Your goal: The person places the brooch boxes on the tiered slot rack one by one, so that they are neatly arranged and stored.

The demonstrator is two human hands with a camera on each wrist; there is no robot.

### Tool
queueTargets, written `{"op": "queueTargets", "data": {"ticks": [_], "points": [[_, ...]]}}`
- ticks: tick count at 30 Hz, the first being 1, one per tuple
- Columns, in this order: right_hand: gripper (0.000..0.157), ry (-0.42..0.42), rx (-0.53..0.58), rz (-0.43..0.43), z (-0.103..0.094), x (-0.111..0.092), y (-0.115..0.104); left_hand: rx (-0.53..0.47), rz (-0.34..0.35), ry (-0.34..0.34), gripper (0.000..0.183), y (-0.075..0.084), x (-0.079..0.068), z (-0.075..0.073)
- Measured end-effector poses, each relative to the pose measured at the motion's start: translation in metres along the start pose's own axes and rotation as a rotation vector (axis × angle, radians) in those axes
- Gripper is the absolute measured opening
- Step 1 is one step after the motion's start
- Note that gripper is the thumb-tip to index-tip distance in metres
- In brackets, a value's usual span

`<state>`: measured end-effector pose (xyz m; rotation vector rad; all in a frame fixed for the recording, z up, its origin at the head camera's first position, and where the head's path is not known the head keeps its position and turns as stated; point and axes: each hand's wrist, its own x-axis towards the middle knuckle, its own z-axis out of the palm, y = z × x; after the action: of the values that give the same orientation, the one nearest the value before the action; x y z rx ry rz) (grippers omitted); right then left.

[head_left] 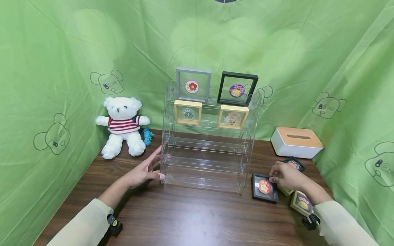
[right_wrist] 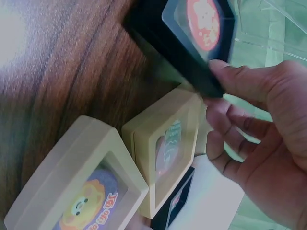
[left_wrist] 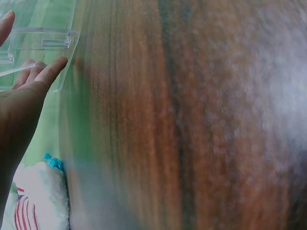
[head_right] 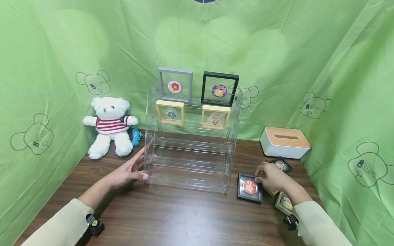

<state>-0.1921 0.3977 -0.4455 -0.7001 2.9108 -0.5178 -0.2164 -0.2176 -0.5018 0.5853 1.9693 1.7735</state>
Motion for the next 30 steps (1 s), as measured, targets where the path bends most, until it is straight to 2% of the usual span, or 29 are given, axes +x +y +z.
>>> {"op": "queueTargets", "data": {"ticks": [4, 9, 12, 17, 21, 25, 30], "points": [[0.017, 0.043, -0.002, -0.039, -0.001, 0.001, 0.0, -0.007, -0.004, -0.005, 0.119, -0.001, 0.0, 0.0], [0.017, 0.039, 0.027, -0.056, -0.005, 0.0, -0.001, 0.008, -0.001, -0.002, 0.118, -0.001, 0.0, 0.0], [0.016, 0.029, 0.079, -0.042, -0.011, -0.003, -0.003, 0.02, 0.001, 0.004, 0.118, 0.0, -0.001, 0.0], [0.014, 0.024, 0.204, 0.03, -0.024, -0.01, -0.008, 0.031, 0.005, 0.008, 0.118, 0.001, -0.002, 0.001], [0.019, 0.099, 0.212, -0.005, -0.034, -0.015, -0.009, 0.035, 0.013, 0.005, 0.118, 0.001, -0.002, 0.001], [0.027, 0.206, 0.148, -0.08, -0.045, -0.017, -0.01, 0.031, 0.018, 0.003, 0.118, 0.001, -0.001, 0.001], [0.025, 0.232, 0.204, -0.05, -0.062, -0.02, -0.017, 0.033, 0.016, 0.005, 0.118, 0.002, -0.001, 0.001]]}}
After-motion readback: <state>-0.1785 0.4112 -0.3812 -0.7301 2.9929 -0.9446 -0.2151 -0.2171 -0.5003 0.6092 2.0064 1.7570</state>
